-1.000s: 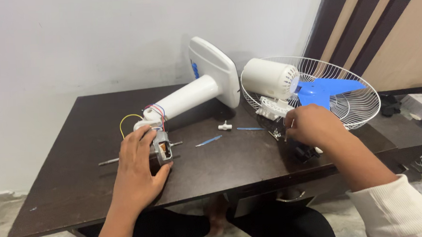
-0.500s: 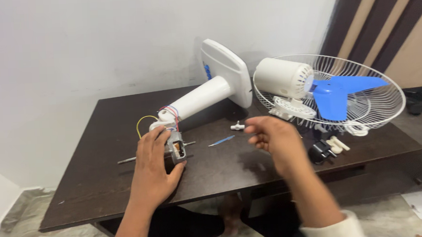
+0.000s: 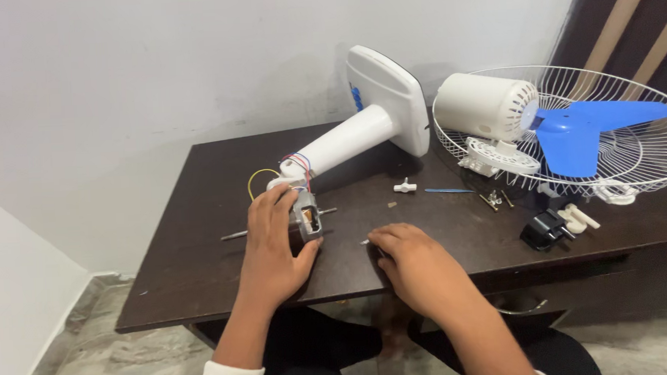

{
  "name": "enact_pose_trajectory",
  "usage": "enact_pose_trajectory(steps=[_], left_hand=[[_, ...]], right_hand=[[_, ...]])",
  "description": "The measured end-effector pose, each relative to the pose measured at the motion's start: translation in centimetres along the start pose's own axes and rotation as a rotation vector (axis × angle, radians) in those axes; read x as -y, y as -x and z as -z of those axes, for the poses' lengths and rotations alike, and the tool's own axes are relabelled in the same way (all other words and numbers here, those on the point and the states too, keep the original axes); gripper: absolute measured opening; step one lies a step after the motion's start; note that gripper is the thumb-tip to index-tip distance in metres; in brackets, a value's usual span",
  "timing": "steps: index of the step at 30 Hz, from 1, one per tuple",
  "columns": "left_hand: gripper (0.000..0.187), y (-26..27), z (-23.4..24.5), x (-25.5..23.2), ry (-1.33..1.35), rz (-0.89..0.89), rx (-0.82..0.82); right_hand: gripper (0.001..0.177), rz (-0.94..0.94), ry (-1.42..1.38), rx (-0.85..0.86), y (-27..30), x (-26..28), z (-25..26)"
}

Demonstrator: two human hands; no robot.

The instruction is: The person uses a small blue tool to adjust internal components of a disassembled electric fan motor while holding it on a table. The fan housing and blades remain nearby, and the person repeatedly manipulates the motor's internal parts without reassembling the fan.

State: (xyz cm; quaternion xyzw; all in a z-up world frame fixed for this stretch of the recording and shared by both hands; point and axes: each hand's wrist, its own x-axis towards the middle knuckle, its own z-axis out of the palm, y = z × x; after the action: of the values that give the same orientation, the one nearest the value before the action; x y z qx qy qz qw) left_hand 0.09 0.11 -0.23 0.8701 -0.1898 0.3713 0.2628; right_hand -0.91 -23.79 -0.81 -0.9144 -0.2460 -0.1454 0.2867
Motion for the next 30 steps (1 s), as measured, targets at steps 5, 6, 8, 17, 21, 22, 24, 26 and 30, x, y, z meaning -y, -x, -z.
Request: enact_pose_trajectory(steps=[5,6,8,17,21,22,24,26,30], left_hand=[[0.082,0.0,0.2,-0.3,-0.058,0.044,-0.057],[0.081,0.1,0.2,-0.3,-0.044,0.068,-0.068],[0.079,0.2,0.1,-0.1,-0.033,0.064,-0.063],[0.077,0.1,-0.2,0.9,0.000,-0.014,-0.082],[0.058,0.1,-0.2,1.3,0.131,0.069,-0.091],[0.053,0.3,-0.3,1.4,0.144,0.117,-0.094],[0.048,0.0,-0.5,1.6,0.164,0.204,-0.108],[0.048,-0.2,-0.6,1.8,0.133,0.193,-0.108],[0.047,-0.6,0.0,1.7,0.098,0.229,-0.076]], right_hand=[[0.044,0.044,-0.018,0.107,1.2,1.7,2.2],[0.046,0.074,-0.028,0.097,1.4,1.9,2.4],[0.047,0.045,-0.026,0.118,1.4,2.4,2.3],[0.017,0.001,0.031,0.141,1.3,2.5,1.6],[0.007,0.073,0.019,0.106,1.5,2.1,1.4],[0.008,0.109,0.008,0.092,1.6,2.0,1.5],[0.009,0.041,-0.099,0.067,1.5,1.9,1.5],[0.009,0.010,-0.256,-0.039,1.3,2.0,1.3],[0.008,-0.144,-0.551,-0.235,1.0,3.0,-0.8]])
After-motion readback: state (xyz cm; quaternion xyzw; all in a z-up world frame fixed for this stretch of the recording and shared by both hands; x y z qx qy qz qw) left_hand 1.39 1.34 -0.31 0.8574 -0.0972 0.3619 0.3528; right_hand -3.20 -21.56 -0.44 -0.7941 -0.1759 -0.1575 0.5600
